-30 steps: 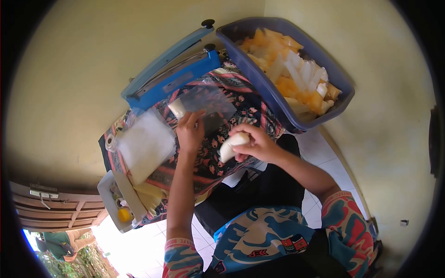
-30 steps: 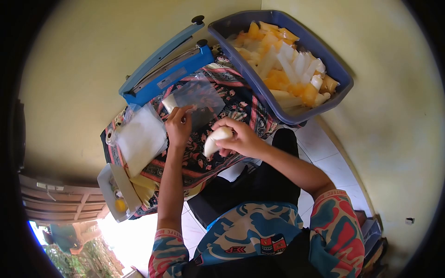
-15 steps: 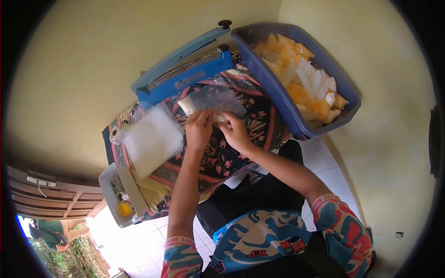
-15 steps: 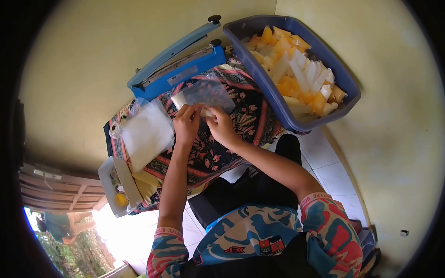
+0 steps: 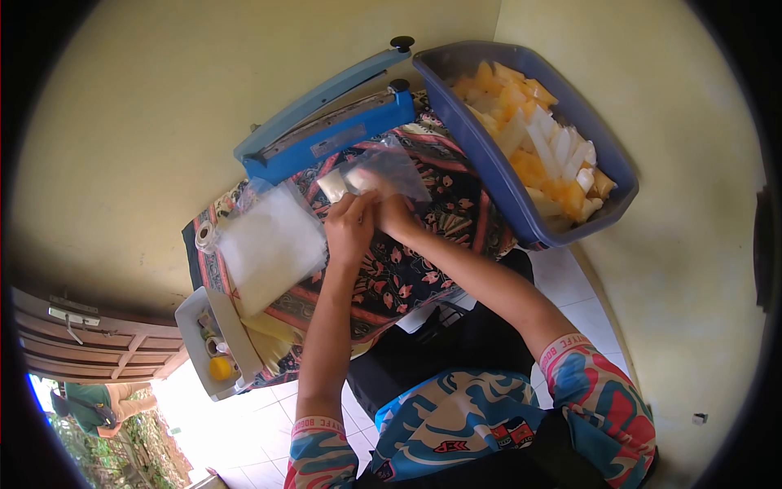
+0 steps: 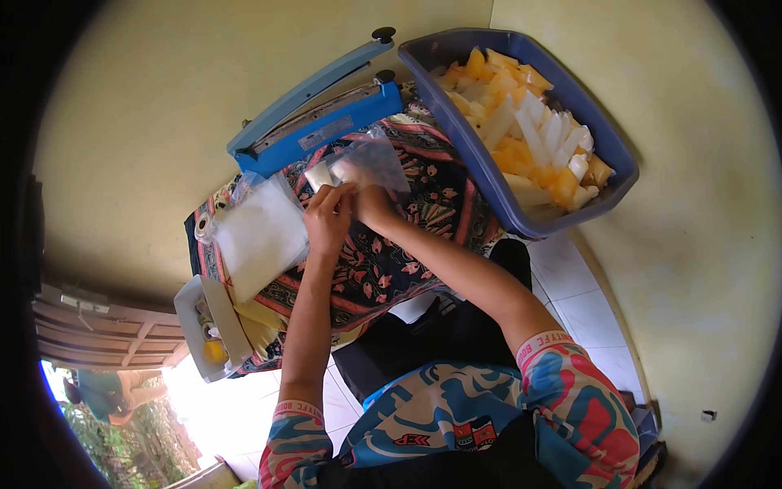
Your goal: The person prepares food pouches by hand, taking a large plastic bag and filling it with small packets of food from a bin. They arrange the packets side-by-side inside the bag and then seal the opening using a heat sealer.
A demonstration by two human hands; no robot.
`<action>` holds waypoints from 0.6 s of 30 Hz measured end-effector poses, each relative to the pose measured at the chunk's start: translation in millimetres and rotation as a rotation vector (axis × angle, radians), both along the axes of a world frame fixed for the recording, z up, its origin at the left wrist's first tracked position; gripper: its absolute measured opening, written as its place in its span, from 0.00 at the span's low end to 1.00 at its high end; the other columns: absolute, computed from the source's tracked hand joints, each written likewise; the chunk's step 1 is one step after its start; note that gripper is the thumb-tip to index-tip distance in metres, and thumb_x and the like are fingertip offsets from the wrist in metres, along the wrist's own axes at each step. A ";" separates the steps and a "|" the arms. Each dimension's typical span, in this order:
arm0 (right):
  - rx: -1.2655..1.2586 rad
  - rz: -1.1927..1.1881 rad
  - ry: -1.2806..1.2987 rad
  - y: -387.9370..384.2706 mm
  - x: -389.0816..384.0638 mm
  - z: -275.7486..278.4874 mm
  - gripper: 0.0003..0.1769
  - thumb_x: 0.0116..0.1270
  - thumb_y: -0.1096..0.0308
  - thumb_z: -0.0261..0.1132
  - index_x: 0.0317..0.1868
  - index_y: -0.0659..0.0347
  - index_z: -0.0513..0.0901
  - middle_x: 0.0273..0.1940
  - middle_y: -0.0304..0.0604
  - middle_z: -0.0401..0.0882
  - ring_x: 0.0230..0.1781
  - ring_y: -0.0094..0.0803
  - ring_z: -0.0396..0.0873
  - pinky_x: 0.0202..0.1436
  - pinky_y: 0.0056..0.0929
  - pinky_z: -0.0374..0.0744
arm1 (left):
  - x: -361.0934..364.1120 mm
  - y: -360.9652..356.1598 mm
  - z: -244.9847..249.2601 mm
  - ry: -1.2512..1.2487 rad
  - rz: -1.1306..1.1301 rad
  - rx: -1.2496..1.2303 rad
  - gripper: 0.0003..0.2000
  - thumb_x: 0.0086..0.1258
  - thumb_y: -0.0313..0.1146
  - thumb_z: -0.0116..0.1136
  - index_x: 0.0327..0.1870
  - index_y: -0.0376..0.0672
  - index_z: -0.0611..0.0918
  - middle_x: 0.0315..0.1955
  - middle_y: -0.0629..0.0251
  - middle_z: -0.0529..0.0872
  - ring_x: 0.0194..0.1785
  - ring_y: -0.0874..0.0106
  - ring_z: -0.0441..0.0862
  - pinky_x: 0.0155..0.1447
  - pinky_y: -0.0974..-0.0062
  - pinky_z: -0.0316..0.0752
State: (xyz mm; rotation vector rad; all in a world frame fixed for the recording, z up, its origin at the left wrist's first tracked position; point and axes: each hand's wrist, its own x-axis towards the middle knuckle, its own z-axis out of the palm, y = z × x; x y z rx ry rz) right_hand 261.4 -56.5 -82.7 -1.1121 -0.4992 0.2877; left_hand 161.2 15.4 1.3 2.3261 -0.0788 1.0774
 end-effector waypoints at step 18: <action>-0.804 -0.127 -0.691 -21.2 9.8 48.4 0.26 0.64 0.66 0.66 0.62 0.65 0.73 0.55 0.59 0.80 0.57 0.52 0.79 0.60 0.41 0.76 | -1.8 -3.5 2.0 -0.001 -0.038 0.040 0.11 0.61 0.21 0.63 0.42 0.47 0.89 0.23 0.65 0.81 0.24 0.68 0.77 0.32 0.70 0.74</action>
